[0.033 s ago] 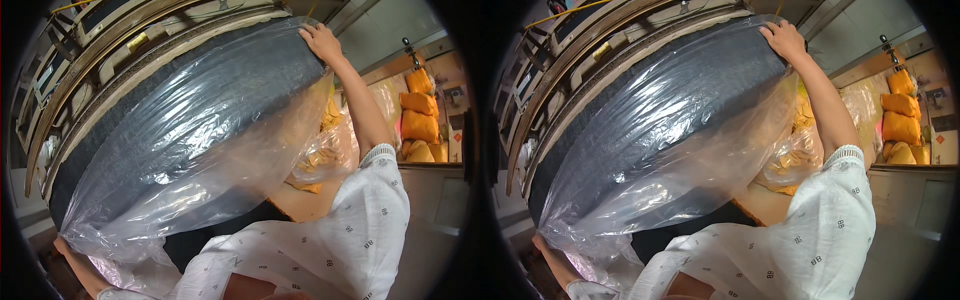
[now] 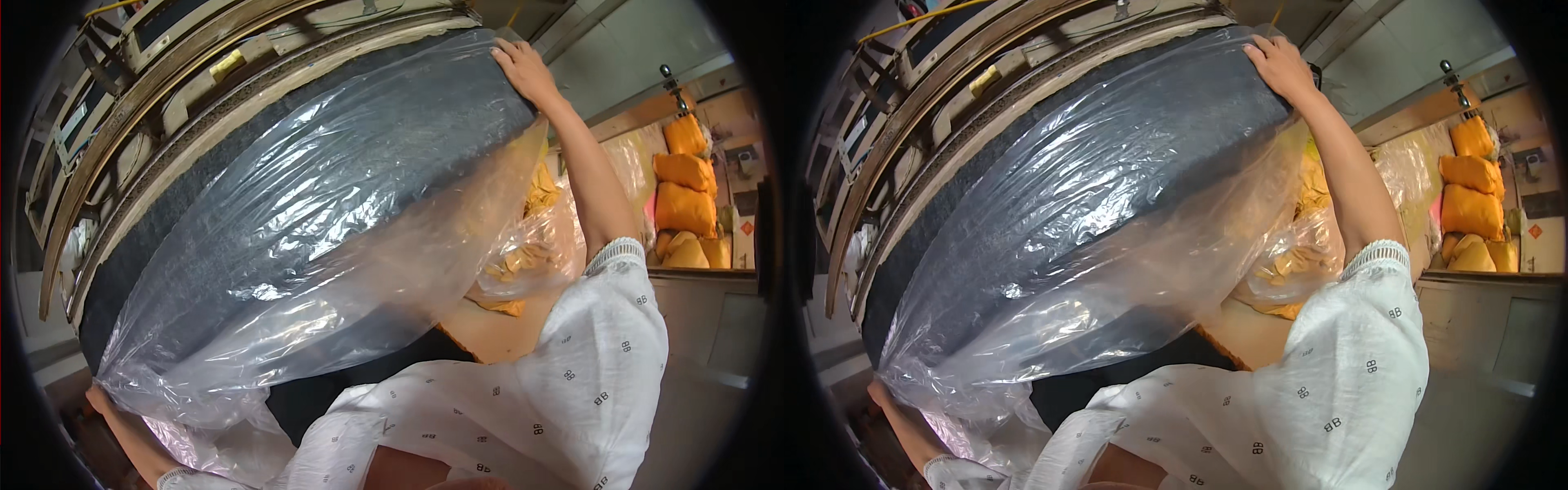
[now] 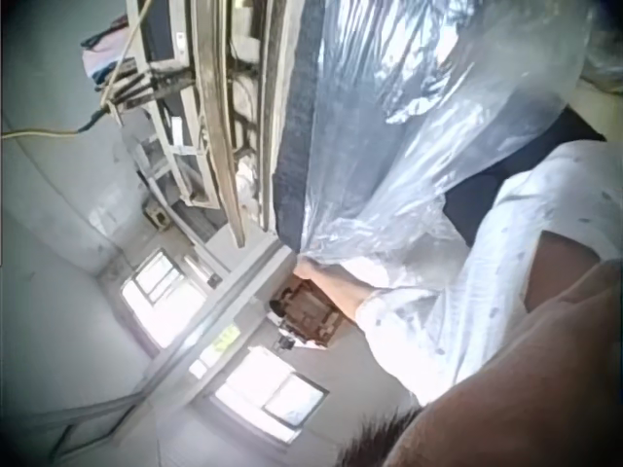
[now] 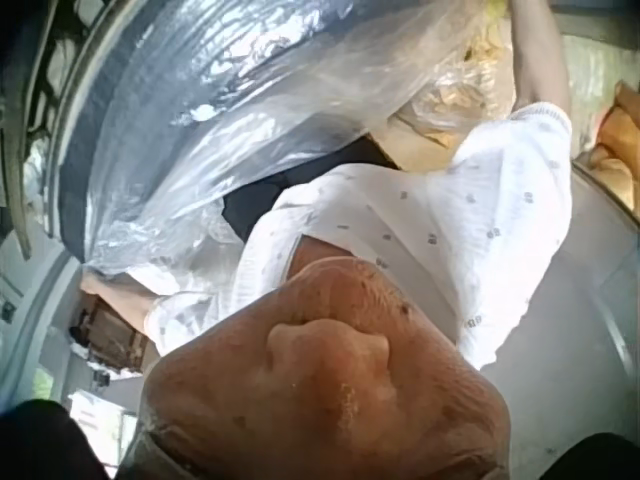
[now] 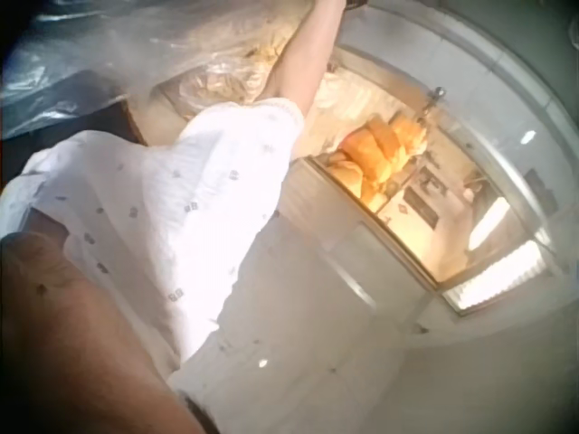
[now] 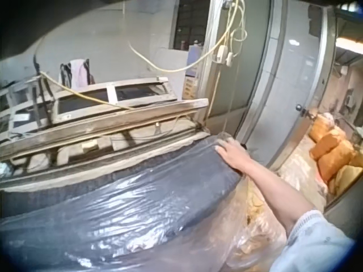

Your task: Covering a large mattress with a plastic sheet for protection or shipping.

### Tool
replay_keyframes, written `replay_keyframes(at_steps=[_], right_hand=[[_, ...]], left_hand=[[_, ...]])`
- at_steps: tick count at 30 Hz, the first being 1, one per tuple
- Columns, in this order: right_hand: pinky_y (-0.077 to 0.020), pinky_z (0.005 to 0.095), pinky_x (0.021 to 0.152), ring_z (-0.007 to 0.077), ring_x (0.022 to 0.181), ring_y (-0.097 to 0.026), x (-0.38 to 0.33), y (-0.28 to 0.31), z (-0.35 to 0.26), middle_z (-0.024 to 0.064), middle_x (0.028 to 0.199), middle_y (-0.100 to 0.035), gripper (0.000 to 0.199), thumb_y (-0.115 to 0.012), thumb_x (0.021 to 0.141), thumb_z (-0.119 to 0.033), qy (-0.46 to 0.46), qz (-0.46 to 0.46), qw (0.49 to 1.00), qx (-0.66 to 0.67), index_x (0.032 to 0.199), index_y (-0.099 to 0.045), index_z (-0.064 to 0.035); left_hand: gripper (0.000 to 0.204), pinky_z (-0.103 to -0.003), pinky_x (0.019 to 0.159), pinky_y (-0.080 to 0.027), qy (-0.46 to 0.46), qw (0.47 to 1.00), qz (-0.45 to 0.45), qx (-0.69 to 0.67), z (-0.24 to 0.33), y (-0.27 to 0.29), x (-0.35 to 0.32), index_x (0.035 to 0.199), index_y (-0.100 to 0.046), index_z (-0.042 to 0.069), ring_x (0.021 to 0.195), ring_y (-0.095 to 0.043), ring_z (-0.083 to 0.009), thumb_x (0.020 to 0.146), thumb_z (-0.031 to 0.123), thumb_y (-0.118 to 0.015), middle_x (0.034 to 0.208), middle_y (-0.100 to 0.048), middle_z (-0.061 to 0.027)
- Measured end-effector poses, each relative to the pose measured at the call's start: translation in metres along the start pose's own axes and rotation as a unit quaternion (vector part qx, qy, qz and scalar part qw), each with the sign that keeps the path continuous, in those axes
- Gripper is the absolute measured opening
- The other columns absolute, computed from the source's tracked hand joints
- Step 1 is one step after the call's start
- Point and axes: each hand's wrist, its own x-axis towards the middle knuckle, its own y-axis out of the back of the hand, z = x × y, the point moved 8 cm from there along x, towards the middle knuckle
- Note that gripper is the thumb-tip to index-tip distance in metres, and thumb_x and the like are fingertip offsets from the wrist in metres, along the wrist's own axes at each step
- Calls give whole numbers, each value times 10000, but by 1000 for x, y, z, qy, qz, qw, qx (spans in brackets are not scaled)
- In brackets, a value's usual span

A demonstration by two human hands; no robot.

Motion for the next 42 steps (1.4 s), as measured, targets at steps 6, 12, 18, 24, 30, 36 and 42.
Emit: replay_keyframes(at_steps=[6, 12, 18, 24, 30, 36, 42], right_hand=[[-349, 277, 960, 197, 1113, -493, 4, -47, 25, 123, 1215, -533, 533, -350, 927, -448, -221, -233, 865, 387, 1268, -468, -56], [-399, 325, 887, 329, 1024, -527, 52, 1, 6, 174, 1111, -559, 388, -401, 926, -351, -61, 11, 966, -252, 1170, -542, -84], [-418, 235, 748, 109, 822, -528, -18, 70, -251, 24, 944, -573, 238, -482, 921, -248, 165, -109, 869, 453, 1000, -589, -50], [-407, 339, 938, 232, 1131, -495, -306, 26, -448, 144, 1279, -470, 539, -609, 829, -221, 223, -605, 578, 500, 1283, -411, -7], [-427, 380, 665, 307, 756, -555, -340, -24, -539, 158, 833, -547, 171, -546, 840, -160, 360, -354, 709, 492, 931, -537, -15], [-471, 273, 690, 124, 800, -574, -228, 118, -445, 28, 832, -598, 250, -575, 840, -276, 98, -473, 638, 600, 971, -583, -63], [-407, 349, 853, 189, 995, -508, -169, -22, -314, 84, 1083, -516, 373, -555, 854, -290, 110, -472, 633, 604, 1137, -502, -53]], left_hand=[[334, -412, 691, -473, 80, 977, 192, 41, 27, 7, -57, 871, -649, 31, 790, -603, -347, 880, 295, -444, 884, -635, -185], [353, -339, 847, -429, 112, 880, 294, -356, 127, 17, -100, 952, -642, 11, 927, -586, -259, 781, 313, -575, 936, -639, -148], [279, -318, 715, -471, 85, 879, 366, -293, 80, 20, -54, 872, -630, 17, 757, -614, -218, 744, 266, -629, 805, -650, -105], [191, -349, 685, -458, 169, 850, 355, -350, 97, -20, -54, 884, -587, 32, 740, -593, -242, 818, 209, -553, 799, -631, -126], [207, -317, 684, -472, 185, 792, 434, -388, 82, 9, -80, 818, -598, 29, 714, -611, -220, 744, 218, -635, 762, -638, -101], [110, -284, 647, -463, 163, 735, 429, -499, 133, 22, -126, 827, -564, 36, 654, -569, -165, 779, 119, -619, 716, -594, -42], [144, -328, 655, -463, 61, 742, 425, -515, 157, 19, -88, 821, -551, 34, 682, -571, -205, 775, 155, -615, 747, -589, -87]])
